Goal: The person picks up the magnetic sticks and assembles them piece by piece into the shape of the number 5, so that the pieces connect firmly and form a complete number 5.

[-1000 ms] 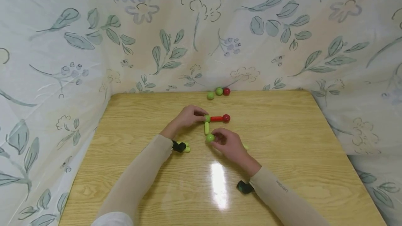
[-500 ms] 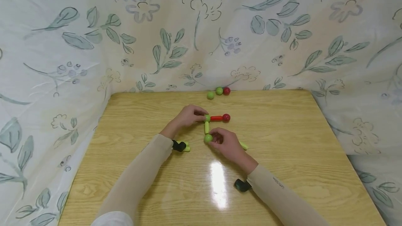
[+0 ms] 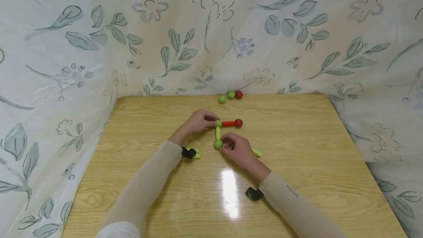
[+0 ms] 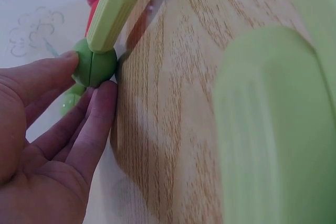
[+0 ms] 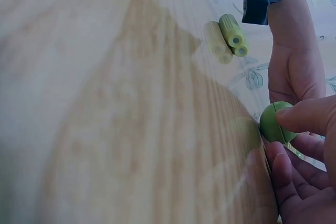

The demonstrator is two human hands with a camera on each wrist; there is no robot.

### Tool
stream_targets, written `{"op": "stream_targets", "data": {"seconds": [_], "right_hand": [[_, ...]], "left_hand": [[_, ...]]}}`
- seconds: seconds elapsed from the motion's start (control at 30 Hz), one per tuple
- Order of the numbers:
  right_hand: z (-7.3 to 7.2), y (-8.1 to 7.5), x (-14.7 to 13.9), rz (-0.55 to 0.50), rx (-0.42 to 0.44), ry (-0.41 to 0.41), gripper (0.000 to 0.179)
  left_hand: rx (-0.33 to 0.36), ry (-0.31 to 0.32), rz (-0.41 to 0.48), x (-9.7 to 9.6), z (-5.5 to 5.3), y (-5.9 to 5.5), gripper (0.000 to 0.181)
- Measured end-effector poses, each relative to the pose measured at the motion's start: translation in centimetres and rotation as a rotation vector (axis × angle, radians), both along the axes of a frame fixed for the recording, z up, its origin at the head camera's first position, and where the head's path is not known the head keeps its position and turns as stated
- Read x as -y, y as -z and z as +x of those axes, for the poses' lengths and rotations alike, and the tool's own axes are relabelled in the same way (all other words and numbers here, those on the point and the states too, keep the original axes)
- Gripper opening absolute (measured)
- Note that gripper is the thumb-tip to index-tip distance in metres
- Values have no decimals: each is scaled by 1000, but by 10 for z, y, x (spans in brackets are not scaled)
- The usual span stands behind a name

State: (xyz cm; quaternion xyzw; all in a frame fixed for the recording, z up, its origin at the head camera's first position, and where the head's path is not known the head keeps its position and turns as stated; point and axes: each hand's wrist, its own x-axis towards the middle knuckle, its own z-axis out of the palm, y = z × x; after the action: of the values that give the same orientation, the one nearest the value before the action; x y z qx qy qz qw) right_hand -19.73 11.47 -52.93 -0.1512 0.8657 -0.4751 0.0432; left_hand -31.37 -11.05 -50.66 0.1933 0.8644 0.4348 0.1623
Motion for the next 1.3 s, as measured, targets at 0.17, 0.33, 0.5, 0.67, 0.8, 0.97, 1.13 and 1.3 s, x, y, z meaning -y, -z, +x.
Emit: {"op": "stream_targets", "data": {"seconds": [0.17,0.33,0.5,0.67,0.8,0.97,1.13,1.3], "right_hand": [[0,0,-2,-4,1,0,29],[1,-1,-3,-4,1,2,29],[1,-2,-6,-7,3,0,30],[3,-3,-9,-20,14,1,32],[4,-3,-10,-26,20,-6,34],[6,-6,-11,-37,23,-14,36],[10,-7,-13,-45,20,-22,37],[14,-10,-21,-60,12,-25,37]], "left_hand": [[-7,8,-9,-2,-1,-1,24],[-2,13,-9,-3,0,-3,25],[7,10,1,-3,1,-5,24],[7,12,2,-4,2,-6,25],[0,13,1,-5,2,-6,26],[-10,17,1,-3,0,-2,31],[-3,-5,13,2,3,-2,41],[15,-40,49,9,15,-9,49]]}}
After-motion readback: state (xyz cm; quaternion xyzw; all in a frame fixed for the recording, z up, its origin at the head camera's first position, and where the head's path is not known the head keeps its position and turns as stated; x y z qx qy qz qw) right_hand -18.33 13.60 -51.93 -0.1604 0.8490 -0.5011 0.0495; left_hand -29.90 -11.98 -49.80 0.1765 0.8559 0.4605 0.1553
